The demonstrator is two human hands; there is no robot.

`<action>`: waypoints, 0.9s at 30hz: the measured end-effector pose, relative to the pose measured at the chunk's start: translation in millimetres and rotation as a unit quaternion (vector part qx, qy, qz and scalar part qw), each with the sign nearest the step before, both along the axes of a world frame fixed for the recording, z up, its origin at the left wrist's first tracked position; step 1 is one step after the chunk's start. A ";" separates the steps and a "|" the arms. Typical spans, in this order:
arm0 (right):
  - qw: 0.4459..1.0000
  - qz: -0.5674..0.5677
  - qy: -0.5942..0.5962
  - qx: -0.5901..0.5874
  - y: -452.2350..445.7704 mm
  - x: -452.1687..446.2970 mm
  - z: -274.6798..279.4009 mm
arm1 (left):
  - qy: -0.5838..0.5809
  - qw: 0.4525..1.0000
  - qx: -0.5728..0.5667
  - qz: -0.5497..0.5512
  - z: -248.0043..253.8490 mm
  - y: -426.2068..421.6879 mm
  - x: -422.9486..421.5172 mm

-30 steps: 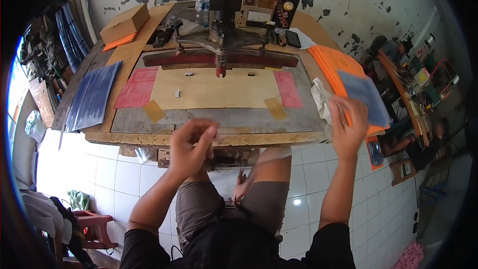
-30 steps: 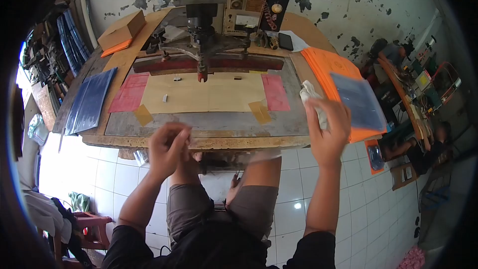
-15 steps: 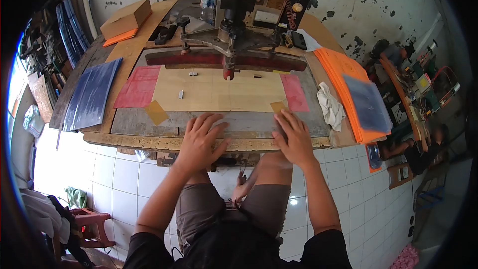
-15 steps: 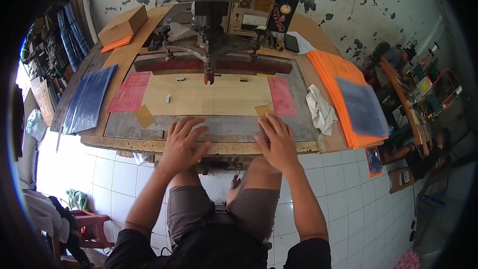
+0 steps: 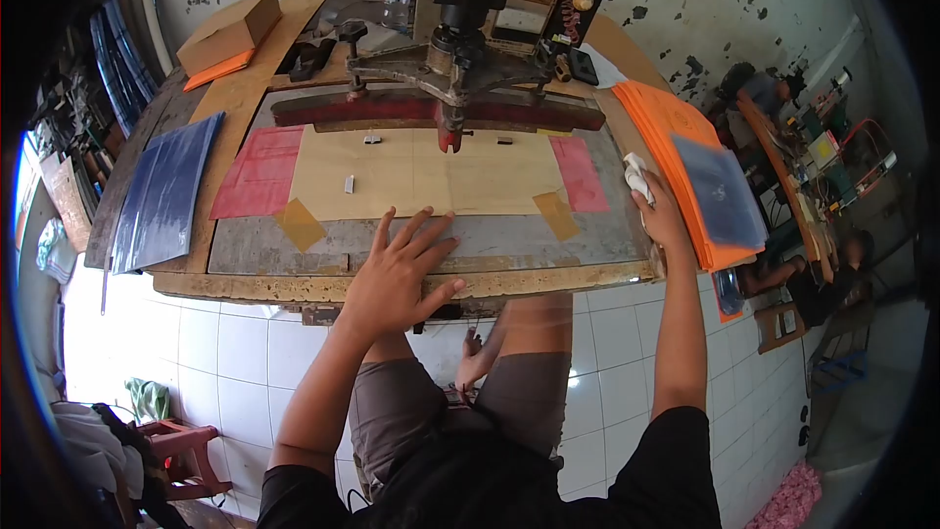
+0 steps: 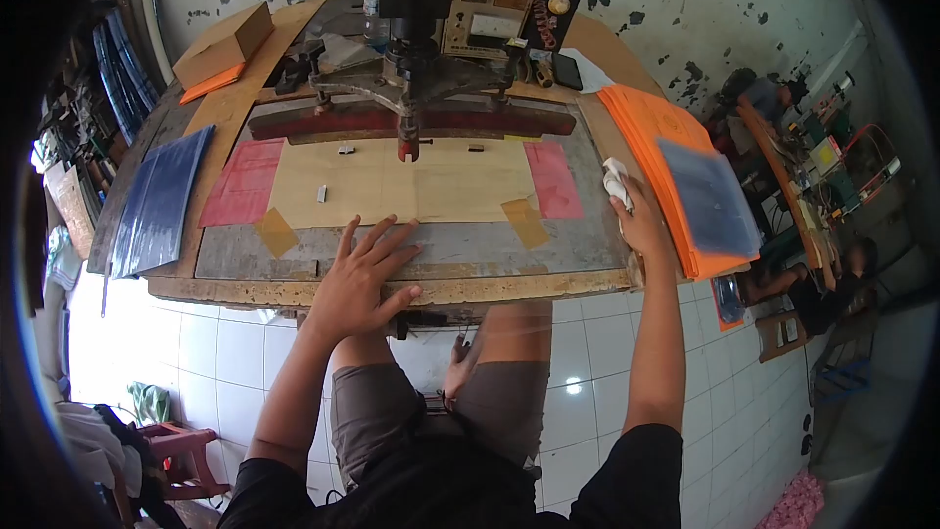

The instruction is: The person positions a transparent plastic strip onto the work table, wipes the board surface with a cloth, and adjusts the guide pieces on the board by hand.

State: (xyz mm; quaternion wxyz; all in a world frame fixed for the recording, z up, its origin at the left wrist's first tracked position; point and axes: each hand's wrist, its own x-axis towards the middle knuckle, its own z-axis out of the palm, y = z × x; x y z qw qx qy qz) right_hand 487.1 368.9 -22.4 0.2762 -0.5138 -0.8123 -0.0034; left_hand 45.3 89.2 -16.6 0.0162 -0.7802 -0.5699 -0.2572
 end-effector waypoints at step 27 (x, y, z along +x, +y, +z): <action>0.943 0.332 -0.036 -0.019 -87.8 -233.7 0.0 | 0.031 0.999 -0.006 -0.027 -7.2 0.7 -1.0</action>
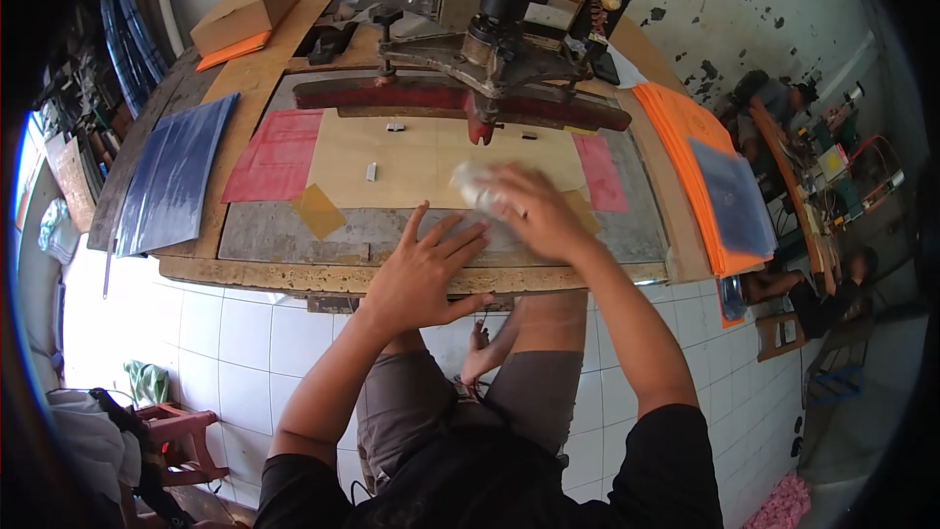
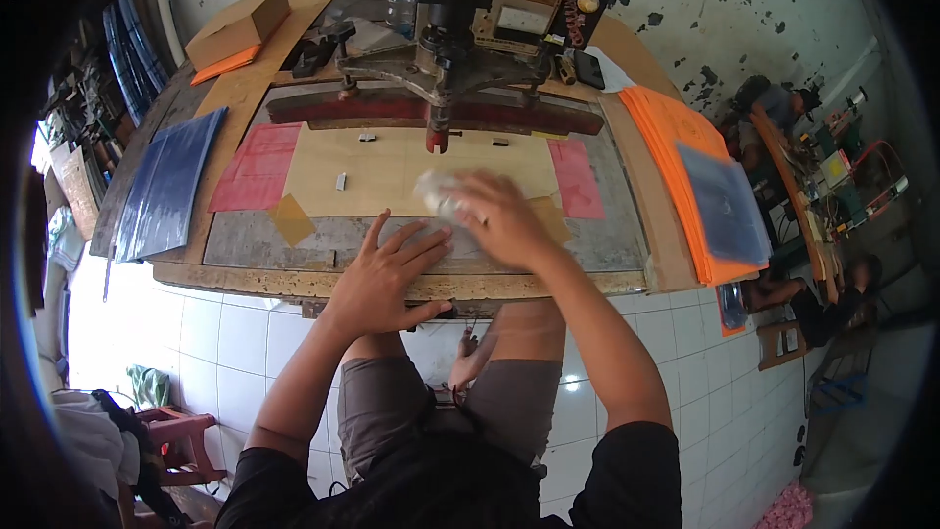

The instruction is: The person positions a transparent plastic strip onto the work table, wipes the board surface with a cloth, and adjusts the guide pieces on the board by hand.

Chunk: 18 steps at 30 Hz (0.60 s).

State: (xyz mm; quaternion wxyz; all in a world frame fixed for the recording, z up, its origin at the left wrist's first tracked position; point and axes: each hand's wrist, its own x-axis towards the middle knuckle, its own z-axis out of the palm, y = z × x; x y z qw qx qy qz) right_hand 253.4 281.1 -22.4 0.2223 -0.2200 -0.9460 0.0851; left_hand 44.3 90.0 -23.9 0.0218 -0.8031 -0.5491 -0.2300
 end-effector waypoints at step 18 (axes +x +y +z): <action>0.970 -0.243 0.012 0.018 93.6 126.2 -24.7 | -0.011 1.000 0.005 -0.001 -0.8 2.6 1.2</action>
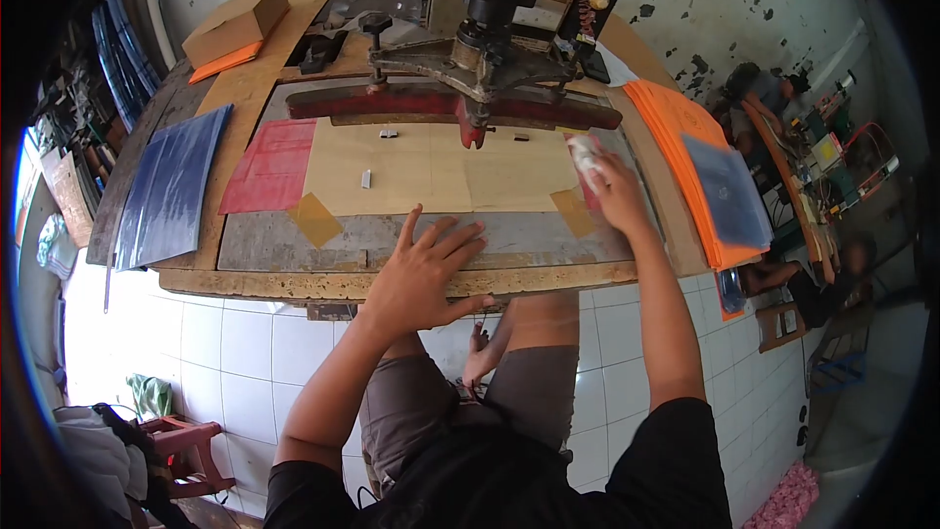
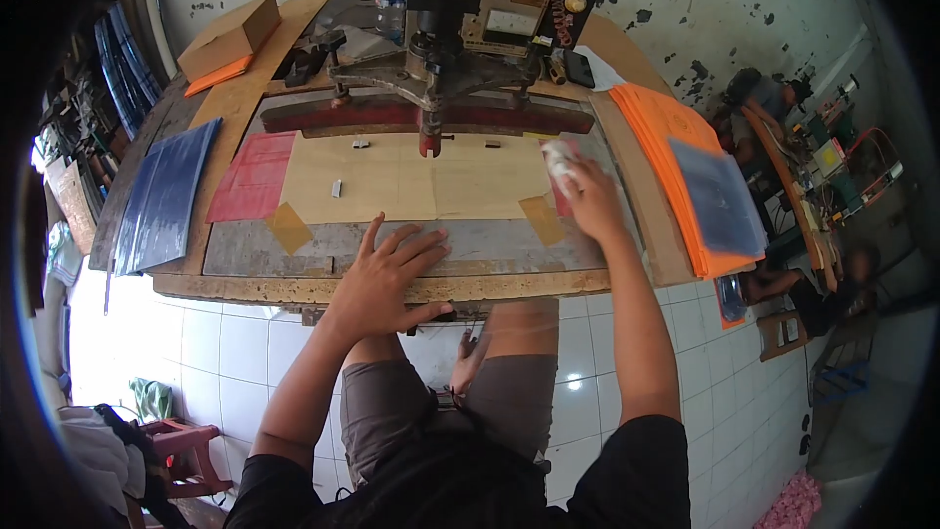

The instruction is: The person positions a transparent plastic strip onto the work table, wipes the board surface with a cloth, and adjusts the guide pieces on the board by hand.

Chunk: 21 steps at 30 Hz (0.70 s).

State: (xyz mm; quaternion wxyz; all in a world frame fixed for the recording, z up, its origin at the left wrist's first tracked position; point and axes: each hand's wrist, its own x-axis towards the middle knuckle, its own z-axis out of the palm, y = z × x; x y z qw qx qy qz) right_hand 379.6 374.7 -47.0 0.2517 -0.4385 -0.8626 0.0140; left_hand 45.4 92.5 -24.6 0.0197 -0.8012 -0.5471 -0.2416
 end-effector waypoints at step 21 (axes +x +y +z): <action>0.968 0.244 -0.043 0.030 -120.5 -90.7 22.1 | 0.008 1.000 -0.015 0.010 8.3 1.3 3.9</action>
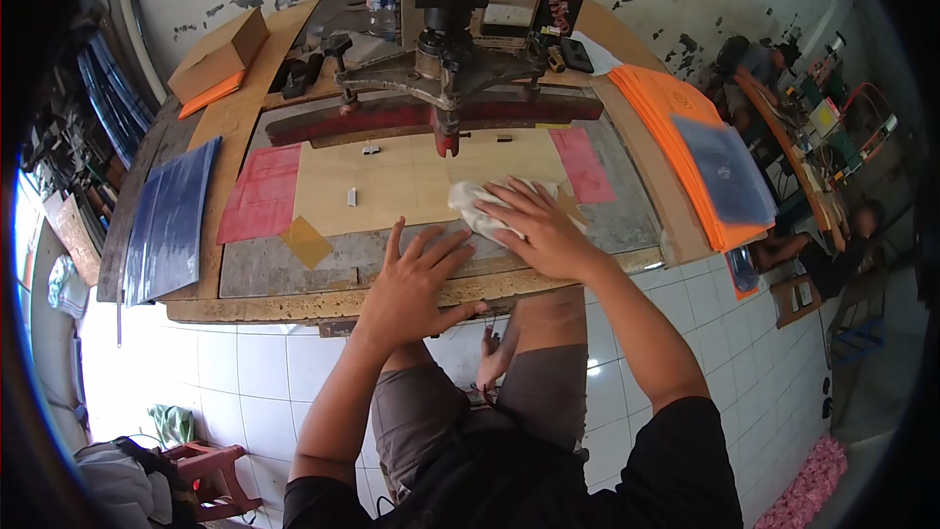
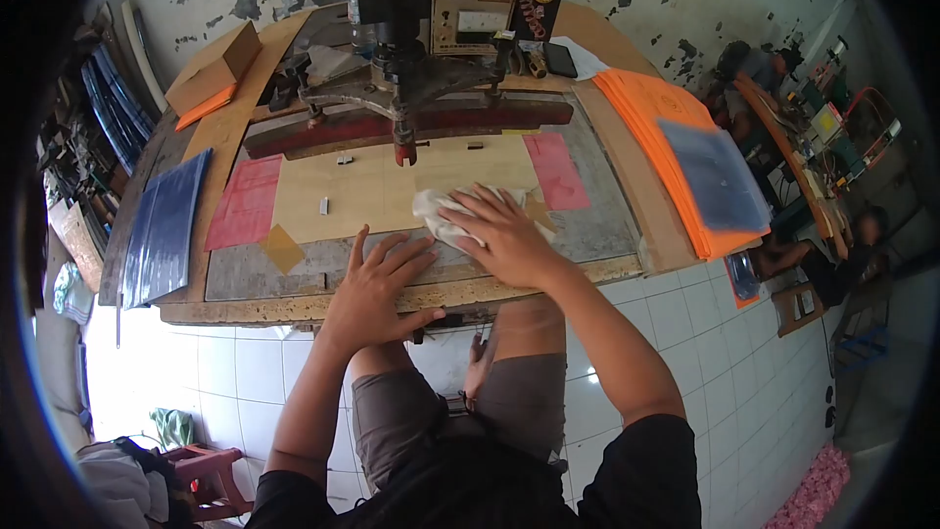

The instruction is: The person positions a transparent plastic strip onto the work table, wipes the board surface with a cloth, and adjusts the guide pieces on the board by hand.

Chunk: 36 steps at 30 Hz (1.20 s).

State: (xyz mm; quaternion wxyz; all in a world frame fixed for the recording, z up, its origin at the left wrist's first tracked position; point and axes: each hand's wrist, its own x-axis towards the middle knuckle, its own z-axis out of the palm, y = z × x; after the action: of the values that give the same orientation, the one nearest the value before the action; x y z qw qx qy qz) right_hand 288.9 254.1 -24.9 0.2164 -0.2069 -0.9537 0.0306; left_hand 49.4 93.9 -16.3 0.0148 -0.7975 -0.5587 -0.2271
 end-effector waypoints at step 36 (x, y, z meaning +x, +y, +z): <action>0.998 -0.010 0.008 -0.060 -54.0 0.6 7.6 | -0.085 0.996 -0.040 0.008 1.8 2.3 -3.9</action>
State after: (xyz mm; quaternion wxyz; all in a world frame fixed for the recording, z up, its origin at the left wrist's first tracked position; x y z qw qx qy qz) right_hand 289.5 200.2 -17.3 0.2116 -0.2289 -0.9462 0.0868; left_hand 45.4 96.2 -14.5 -0.0628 -0.7706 -0.5733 -0.2711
